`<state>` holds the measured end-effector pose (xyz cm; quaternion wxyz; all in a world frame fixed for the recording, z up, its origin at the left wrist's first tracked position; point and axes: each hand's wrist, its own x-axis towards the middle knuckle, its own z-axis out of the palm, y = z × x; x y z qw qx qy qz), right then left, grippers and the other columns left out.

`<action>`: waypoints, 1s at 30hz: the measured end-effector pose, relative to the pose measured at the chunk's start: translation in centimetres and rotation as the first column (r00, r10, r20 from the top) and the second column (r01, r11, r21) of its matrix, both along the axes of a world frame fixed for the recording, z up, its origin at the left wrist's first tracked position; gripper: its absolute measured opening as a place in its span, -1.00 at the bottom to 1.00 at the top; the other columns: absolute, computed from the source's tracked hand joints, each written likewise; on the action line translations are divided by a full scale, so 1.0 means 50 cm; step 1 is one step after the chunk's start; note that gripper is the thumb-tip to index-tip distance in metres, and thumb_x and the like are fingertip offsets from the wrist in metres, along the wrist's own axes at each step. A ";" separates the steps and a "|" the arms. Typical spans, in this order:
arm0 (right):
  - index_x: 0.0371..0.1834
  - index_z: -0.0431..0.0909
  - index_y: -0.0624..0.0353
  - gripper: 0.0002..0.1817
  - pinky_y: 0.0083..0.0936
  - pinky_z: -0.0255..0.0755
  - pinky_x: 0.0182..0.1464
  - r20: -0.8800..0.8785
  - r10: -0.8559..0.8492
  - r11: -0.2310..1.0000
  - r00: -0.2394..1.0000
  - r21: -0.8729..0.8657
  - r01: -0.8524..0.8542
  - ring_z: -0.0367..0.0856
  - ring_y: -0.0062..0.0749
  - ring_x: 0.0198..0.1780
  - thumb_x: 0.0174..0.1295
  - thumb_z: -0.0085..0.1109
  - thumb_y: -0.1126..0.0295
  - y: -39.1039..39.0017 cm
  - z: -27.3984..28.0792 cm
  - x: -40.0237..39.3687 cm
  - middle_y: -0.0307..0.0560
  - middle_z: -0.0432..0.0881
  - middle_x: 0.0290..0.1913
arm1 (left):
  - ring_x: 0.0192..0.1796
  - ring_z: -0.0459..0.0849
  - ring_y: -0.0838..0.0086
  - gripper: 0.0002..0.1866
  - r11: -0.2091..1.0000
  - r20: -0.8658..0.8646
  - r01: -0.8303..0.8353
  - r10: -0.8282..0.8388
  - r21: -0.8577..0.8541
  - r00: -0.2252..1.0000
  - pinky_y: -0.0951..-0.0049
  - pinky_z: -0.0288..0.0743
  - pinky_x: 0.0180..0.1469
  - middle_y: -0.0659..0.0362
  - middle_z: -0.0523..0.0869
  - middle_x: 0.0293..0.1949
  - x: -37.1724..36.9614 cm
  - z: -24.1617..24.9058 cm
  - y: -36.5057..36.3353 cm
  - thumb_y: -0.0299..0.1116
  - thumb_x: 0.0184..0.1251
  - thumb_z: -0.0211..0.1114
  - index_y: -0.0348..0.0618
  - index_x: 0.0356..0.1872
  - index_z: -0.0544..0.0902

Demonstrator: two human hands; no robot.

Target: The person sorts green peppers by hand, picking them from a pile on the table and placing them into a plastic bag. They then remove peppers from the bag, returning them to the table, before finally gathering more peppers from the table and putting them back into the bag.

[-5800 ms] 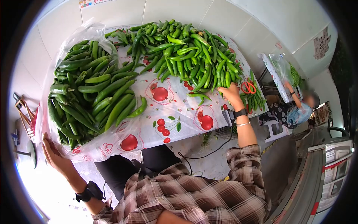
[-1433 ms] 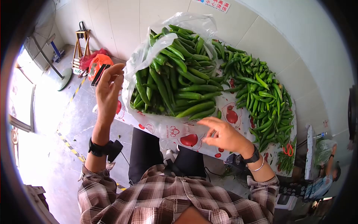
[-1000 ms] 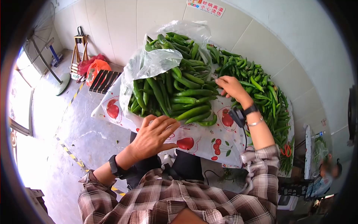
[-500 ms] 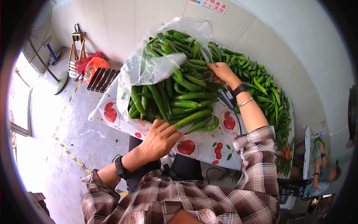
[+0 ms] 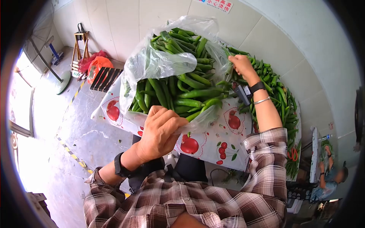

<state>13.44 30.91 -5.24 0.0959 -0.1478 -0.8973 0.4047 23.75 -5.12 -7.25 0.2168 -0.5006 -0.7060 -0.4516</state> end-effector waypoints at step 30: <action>-0.11 0.51 0.28 -0.58 -0.39 0.37 -0.03 0.141 0.256 0.924 0.956 0.254 -0.285 0.50 -0.06 -0.12 -0.09 0.16 0.33 -0.054 -0.085 0.155 0.16 0.52 -0.22 | -0.38 0.51 0.35 -0.66 0.961 0.062 0.206 -0.198 -0.186 0.978 0.36 0.35 -0.13 0.22 0.51 -0.47 0.047 -0.068 0.026 -0.54 -0.21 0.28 -0.15 -0.25 0.59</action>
